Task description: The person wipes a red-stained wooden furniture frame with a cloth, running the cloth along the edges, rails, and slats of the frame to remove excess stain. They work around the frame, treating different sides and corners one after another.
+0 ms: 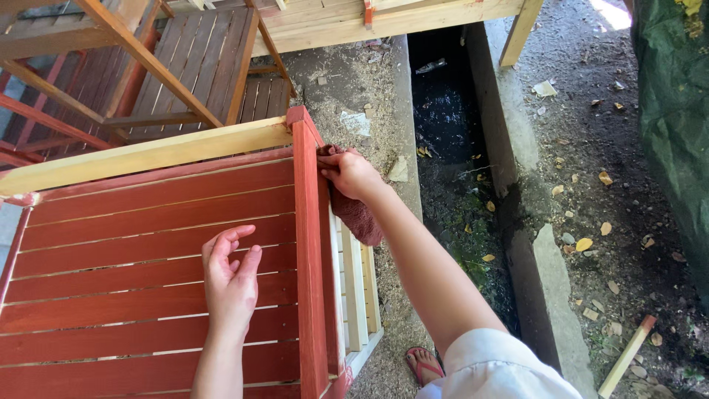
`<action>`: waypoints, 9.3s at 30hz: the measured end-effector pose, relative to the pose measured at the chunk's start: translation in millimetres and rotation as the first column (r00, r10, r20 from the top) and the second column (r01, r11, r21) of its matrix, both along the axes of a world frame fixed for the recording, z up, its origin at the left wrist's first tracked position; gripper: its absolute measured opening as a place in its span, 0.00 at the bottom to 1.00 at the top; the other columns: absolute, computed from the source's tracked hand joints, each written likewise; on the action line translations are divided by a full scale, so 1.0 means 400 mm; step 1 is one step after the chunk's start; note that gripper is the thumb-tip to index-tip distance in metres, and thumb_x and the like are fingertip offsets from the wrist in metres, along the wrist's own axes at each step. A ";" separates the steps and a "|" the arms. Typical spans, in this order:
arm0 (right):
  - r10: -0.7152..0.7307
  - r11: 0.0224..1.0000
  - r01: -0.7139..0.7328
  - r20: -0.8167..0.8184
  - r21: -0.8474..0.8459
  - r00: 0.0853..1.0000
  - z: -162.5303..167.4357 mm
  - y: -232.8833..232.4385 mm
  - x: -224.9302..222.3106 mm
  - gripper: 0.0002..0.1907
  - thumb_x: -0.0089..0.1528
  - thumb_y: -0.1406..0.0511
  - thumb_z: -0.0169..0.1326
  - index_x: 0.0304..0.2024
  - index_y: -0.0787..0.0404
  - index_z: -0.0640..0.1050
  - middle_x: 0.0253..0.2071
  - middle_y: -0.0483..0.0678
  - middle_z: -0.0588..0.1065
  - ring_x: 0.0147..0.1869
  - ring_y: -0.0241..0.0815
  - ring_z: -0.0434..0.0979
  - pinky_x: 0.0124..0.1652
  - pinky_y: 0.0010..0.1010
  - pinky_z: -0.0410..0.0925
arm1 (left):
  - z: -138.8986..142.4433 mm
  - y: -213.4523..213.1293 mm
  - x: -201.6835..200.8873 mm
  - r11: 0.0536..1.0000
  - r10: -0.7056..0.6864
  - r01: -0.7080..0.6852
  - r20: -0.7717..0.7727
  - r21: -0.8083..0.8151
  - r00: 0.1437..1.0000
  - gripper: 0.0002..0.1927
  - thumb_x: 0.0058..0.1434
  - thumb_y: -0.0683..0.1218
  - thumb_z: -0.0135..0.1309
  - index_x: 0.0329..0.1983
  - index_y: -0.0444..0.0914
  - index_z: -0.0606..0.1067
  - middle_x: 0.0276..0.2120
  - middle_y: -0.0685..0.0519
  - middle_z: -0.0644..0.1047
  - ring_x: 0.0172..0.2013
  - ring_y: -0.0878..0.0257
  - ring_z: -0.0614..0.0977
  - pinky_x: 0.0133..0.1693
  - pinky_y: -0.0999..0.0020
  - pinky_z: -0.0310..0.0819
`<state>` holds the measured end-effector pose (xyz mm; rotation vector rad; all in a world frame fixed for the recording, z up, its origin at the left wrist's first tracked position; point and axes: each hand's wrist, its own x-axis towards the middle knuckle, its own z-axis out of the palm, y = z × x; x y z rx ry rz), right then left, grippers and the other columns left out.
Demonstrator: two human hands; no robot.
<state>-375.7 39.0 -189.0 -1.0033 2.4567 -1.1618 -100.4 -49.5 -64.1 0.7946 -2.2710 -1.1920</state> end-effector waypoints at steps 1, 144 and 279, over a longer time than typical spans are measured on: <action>-0.002 0.999 0.001 0.017 0.049 1.000 -0.005 0.004 0.002 0.20 0.64 0.53 0.57 0.59 0.39 0.79 0.51 0.56 0.73 0.54 0.56 0.76 0.58 0.43 0.67 | -0.001 0.001 0.005 1.000 -0.005 0.005 -0.003 -0.001 1.000 0.14 0.64 0.45 0.56 0.53 0.46 0.76 0.59 0.55 0.65 0.60 0.59 0.66 0.58 0.59 0.61; -0.385 0.612 0.446 0.246 -0.653 0.889 -0.069 0.206 0.688 0.09 0.61 0.71 0.60 0.44 0.61 0.79 0.43 0.48 0.77 0.49 0.43 0.79 0.50 0.33 0.72 | -0.122 0.188 0.333 0.933 0.091 0.131 -0.573 0.335 0.814 0.09 0.68 0.32 0.50 0.50 0.32 0.73 0.49 0.53 0.73 0.50 0.67 0.74 0.59 0.72 0.68; -0.157 0.729 0.433 0.486 -0.530 0.859 -0.106 0.075 0.297 0.15 0.60 0.78 0.59 0.48 0.63 0.79 0.47 0.52 0.78 0.55 0.46 0.80 0.57 0.34 0.72 | -0.030 -0.018 -0.072 0.934 0.028 0.081 -0.298 0.347 0.954 0.09 0.64 0.37 0.53 0.47 0.36 0.75 0.48 0.56 0.74 0.50 0.68 0.73 0.54 0.73 0.68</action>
